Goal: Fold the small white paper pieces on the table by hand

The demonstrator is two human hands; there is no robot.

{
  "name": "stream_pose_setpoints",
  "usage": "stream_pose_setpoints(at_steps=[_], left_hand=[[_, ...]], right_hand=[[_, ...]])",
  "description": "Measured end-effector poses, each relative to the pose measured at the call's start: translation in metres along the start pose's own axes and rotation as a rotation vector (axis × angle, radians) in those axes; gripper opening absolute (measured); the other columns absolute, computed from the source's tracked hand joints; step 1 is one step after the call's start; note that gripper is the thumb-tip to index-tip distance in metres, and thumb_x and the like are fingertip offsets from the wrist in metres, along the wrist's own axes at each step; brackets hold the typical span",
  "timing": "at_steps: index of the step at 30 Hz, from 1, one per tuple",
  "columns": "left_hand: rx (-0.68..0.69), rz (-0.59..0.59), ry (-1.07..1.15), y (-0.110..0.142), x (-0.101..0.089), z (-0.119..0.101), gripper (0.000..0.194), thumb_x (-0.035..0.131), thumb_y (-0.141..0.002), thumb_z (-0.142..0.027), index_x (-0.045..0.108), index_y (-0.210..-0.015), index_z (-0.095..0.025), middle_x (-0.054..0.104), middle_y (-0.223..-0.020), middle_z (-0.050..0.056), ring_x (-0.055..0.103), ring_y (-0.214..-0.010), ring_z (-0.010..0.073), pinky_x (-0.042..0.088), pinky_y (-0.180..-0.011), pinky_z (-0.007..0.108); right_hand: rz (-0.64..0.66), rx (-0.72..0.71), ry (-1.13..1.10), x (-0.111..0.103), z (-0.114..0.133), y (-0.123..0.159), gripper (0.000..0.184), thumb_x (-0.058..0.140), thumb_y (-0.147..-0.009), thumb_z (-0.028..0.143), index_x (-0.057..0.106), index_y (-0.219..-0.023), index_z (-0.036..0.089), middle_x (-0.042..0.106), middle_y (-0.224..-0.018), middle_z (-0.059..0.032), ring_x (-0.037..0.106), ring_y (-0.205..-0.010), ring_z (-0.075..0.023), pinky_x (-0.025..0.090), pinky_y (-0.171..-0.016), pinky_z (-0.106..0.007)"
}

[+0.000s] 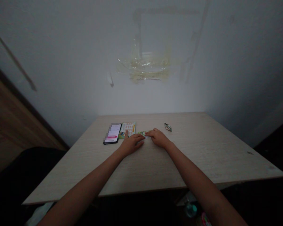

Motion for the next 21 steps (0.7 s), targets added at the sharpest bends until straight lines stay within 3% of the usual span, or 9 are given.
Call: stream_pose_setpoints(at_steps=[14, 21], left_hand=[[0.065, 0.005, -0.091, -0.0008, -0.0004, -0.0046, 0.029, 0.045, -0.098, -0.043, 0.061, -0.123, -0.039, 0.064, -0.127, 0.001, 0.053, -0.125, 0.0231, -0.006, -0.111, 0.073], [0.033, -0.002, -0.068, -0.0005, 0.0022, -0.0017, 0.029, 0.045, -0.098, -0.041, 0.062, -0.122, -0.040, 0.062, -0.131, 0.001, 0.054, -0.124, 0.0230, -0.004, -0.111, 0.073]], right_hand=[[-0.010, -0.021, -0.023, 0.0033, -0.0082, -0.0008, 0.057, 0.042, -0.079, -0.002, 0.067, -0.123, 0.024, 0.067, -0.128, -0.0033, 0.060, -0.108, -0.0200, 0.044, -0.096, -0.039], [-0.016, -0.021, -0.034, 0.0017, -0.0062, -0.0006, 0.053, 0.042, -0.082, 0.000, 0.068, -0.122, 0.024, 0.068, -0.126, -0.0044, 0.060, -0.109, -0.0205, 0.044, -0.097, -0.041]])
Point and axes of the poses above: each hand's wrist, its own y-axis away from the middle knuckle, its own x-axis out of the palm, z = x × y, the point moved 5 cm from there along -y, towards the middle knuckle
